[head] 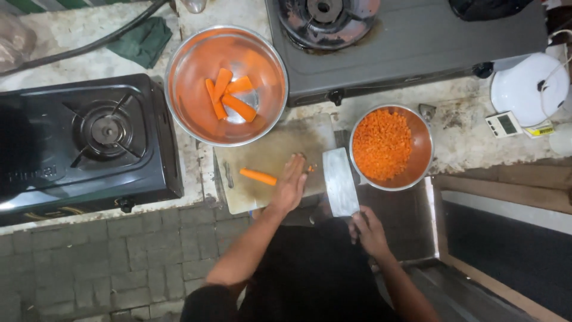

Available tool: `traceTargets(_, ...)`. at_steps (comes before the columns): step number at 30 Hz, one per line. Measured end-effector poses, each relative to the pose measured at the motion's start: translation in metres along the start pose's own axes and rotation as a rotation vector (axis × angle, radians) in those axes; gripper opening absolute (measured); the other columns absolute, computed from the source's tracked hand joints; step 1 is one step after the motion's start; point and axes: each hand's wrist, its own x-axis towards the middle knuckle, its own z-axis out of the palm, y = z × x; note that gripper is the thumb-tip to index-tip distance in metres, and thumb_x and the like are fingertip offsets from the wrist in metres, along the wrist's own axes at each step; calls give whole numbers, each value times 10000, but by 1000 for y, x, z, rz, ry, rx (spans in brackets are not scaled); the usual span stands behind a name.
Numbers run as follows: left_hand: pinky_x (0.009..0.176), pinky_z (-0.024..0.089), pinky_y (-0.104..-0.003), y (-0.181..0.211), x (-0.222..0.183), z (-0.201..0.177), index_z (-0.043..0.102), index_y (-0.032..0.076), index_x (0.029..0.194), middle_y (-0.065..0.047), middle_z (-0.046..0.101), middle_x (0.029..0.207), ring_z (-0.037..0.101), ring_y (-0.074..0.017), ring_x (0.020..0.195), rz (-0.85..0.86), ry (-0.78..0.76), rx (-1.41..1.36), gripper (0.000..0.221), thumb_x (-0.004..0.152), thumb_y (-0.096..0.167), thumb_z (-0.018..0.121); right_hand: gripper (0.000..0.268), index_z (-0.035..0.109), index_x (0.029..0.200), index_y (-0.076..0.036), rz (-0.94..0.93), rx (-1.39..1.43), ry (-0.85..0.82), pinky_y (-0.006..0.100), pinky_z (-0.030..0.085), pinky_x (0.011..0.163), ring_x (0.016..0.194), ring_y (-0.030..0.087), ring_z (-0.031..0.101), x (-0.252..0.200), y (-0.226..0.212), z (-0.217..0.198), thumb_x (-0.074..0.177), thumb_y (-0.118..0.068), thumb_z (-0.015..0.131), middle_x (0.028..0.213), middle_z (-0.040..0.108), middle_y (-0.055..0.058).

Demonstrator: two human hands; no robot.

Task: Chopping and mincing carrots on a cutting board using a large knife.

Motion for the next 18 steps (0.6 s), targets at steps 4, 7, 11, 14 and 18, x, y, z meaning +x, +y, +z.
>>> traceTargets(4,1149,331,-457,13,9,16,430,-30,1457,-245,459,1474,412,-368,1389,-151,38,21,493,1050,246,395,348,463,1276,22,10,62,-8,384,542,412,521,219,556,17,24,14,1031,-224,442,710,536,141)
traceTargets(7,1204,195,-489,21,13,38,310,-5,1526,-239,314,1566,269,-373,1466,-256,32,1,547,1056,270,367,278,479,1256,0,80,207,44,356,491,350,473,228,514,27,48,24,1032,-157,430,671,518,166)
traceTargets(11,1206,198,-491,32,26,52,300,-21,1522,-257,308,1564,259,-377,1476,-300,29,92,565,1044,257,416,245,512,1214,-5,102,276,0,332,469,346,464,207,475,33,43,42,1025,-142,435,640,487,144)
traceTargets(14,1207,204,-482,38,32,48,290,-18,1526,-252,296,1572,255,-371,1479,-330,33,95,560,1052,264,387,261,507,1252,-8,120,335,-29,306,449,335,455,191,447,34,41,64,1014,-90,442,630,464,134)
traceTargets(18,1206,196,-455,29,34,62,312,2,1529,-226,313,1572,273,-360,1470,-339,168,-14,557,1039,253,398,265,519,1253,-1,75,409,-67,302,429,327,461,182,423,45,67,68,1007,-52,433,624,455,144)
